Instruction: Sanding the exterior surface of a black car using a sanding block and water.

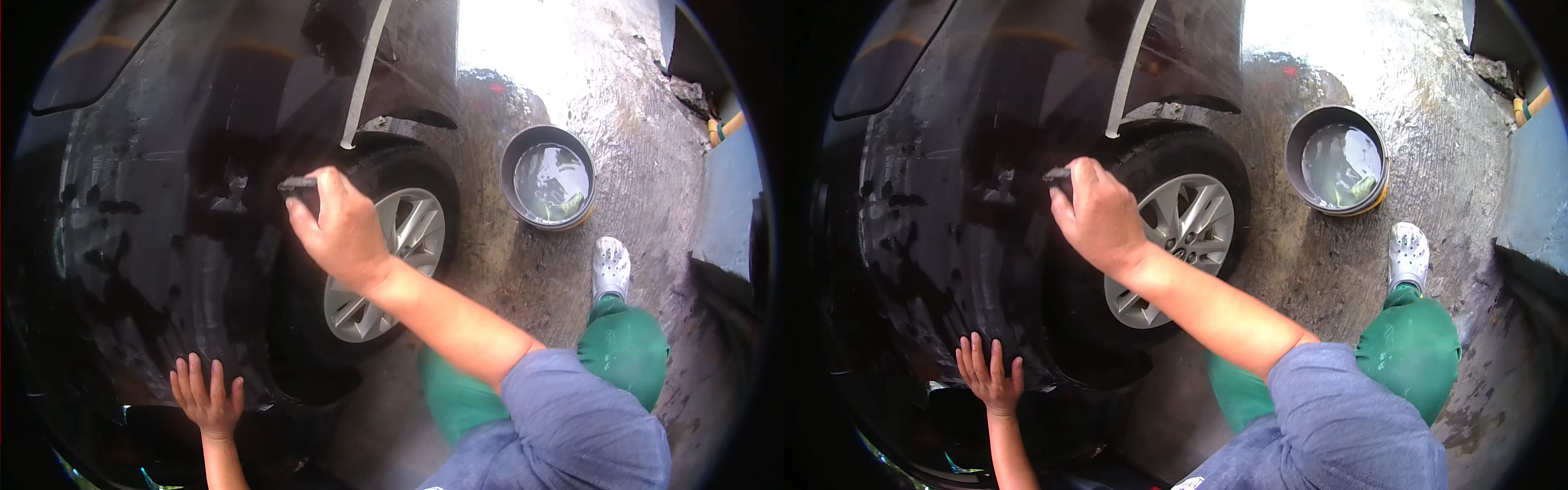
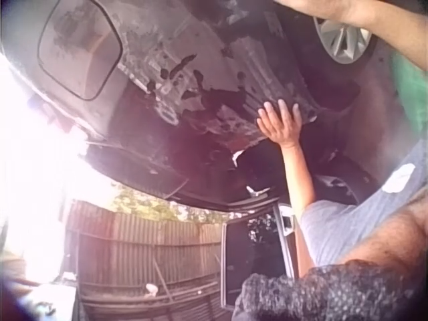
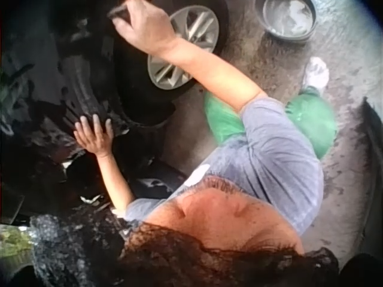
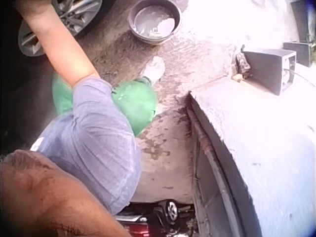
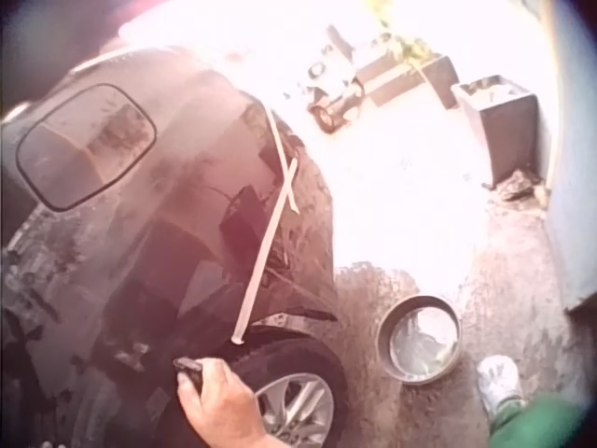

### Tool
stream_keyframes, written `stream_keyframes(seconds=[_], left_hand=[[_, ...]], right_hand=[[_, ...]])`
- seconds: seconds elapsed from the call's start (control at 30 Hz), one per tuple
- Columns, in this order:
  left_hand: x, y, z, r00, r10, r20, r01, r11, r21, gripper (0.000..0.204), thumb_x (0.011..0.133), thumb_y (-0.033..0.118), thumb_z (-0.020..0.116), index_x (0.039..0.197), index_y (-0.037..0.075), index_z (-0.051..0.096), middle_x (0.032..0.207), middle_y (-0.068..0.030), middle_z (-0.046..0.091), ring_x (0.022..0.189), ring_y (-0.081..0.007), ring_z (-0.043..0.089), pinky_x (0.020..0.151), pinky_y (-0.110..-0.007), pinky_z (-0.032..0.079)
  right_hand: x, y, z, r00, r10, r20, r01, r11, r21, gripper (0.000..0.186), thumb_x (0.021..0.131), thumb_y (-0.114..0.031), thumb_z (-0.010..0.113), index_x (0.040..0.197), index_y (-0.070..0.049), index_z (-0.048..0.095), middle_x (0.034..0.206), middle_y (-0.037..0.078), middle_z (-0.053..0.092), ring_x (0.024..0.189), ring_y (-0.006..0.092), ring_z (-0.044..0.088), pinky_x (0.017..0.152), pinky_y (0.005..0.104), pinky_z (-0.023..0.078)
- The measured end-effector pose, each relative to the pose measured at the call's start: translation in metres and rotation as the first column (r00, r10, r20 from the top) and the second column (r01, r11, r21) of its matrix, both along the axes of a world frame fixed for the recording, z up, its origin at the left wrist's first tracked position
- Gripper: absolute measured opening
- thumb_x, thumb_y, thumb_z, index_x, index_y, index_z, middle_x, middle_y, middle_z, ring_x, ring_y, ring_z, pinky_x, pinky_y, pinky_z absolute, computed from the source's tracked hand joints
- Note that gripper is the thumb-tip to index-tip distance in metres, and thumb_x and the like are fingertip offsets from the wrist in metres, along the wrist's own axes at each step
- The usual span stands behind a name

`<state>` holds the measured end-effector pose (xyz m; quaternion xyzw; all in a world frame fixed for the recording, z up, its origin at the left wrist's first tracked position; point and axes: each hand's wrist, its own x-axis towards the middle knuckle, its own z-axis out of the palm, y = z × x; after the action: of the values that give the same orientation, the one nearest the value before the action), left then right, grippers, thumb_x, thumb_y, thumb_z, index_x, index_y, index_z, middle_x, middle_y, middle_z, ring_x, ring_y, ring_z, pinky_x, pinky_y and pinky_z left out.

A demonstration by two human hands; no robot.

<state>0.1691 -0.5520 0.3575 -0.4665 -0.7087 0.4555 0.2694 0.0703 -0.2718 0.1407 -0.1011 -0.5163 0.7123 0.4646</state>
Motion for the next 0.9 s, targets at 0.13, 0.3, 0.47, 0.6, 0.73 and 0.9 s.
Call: stream_keyframes(seconds=[0.13, 0.3, 0.47, 0.6, 0.73, 0.9], left_hand=[[0.001, 0.004, 0.0, 1.0, 0.015, -0.018, -0.015, 1.0, -0.007, 0.044, 0.103, 0.044, 0.054, 0.133, 0.012, 0.058, 0.145, -0.02, 0.054, 0.136, -0.0422, 0.05, 0.114, -0.057, 0.039], [-0.001, -0.003, -0.002, 1.0, 0.009, -0.027, -0.01, 1.0, -0.015, 0.044, 0.103, 0.044, 0.054, 0.132, 0.011, 0.058, 0.145, -0.0206, 0.054, 0.135, -0.0427, 0.051, 0.114, -0.057, 0.039], [-0.001, 0.004, -0.001, 1.0, -0.011, -0.002, 0.011, 1.0, -0.011, 0.046, 0.103, 0.041, 0.055, 0.136, 0.008, 0.058, 0.147, -0.0211, 0.053, 0.139, -0.0429, 0.047, 0.116, -0.057, 0.037], [0.0, 0.001, 0.0, 0.999, 0.011, -0.031, -0.011, 1.0, -0.022, 0.045, 0.103, 0.044, 0.054, 0.133, 0.011, 0.059, 0.145, -0.0204, 0.054, 0.136, -0.0425, 0.05, 0.114, -0.057, 0.038], [0.0, 0.0, 0.002, 1.0, 0.009, -0.003, -0.009, 1.0, -0.023, 0.049, 0.102, 0.044, 0.056, 0.137, 0.009, 0.057, 0.147, -0.0208, 0.052, 0.139, -0.0428, 0.047, 0.116, -0.057, 0.036], [-0.002, 0.005, -0.002, 1.0, -0.009, 0.0, 0.009, 1.0, -0.018, 0.051, 0.102, 0.045, 0.055, 0.137, 0.009, 0.057, 0.148, -0.0208, 0.052, 0.139, -0.0424, 0.048, 0.116, -0.057, 0.036]], right_hand=[[-0.031, 0.055, -0.024, 0.979, 0.045, 0.199, -0.003, 0.979, -0.204, 0.024, 0.088, -0.015, 0.068, 0.1, 0.002, 0.055, 0.09, 0.026, 0.063, 0.086, 0.0471, 0.064, 0.076, 0.0516, 0.053], [-0.006, 0.002, -0.003, 0.999, 0.025, 0.048, -0.02, 0.995, -0.096, 0.027, 0.089, -0.017, 0.069, 0.101, 0.001, 0.054, 0.096, 0.025, 0.064, 0.086, 0.0463, 0.065, 0.076, 0.0522, 0.053], [-0.035, 0.058, -0.017, 0.98, 0.063, 0.186, -0.023, 0.978, -0.209, 0.03, 0.09, -0.017, 0.068, 0.102, 0.005, 0.052, 0.098, 0.029, 0.066, 0.088, 0.0484, 0.065, 0.077, 0.0526, 0.053], [-0.035, 0.044, -0.019, 0.978, 0.078, 0.191, -0.028, 0.967, -0.252, 0.034, 0.091, -0.018, 0.068, 0.105, 0.007, 0.05, 0.102, 0.032, 0.064, 0.095, 0.0493, 0.065, 0.083, 0.0527, 0.052], [-0.044, 0.062, -0.018, 0.959, 0.062, 0.276, -0.005, 0.979, -0.205, 0.034, 0.092, -0.019, 0.067, 0.106, 0.006, 0.049, 0.105, 0.032, 0.064, 0.098, 0.0497, 0.064, 0.086, 0.0529, 0.051], [-0.057, 0.1, -0.014, 0.918, 0.037, 0.395, 0.059, 0.972, -0.227, 0.032, 0.093, -0.018, 0.066, 0.105, 0.006, 0.05, 0.102, 0.03, 0.065, 0.099, 0.0492, 0.064, 0.087, 0.0533, 0.051]])
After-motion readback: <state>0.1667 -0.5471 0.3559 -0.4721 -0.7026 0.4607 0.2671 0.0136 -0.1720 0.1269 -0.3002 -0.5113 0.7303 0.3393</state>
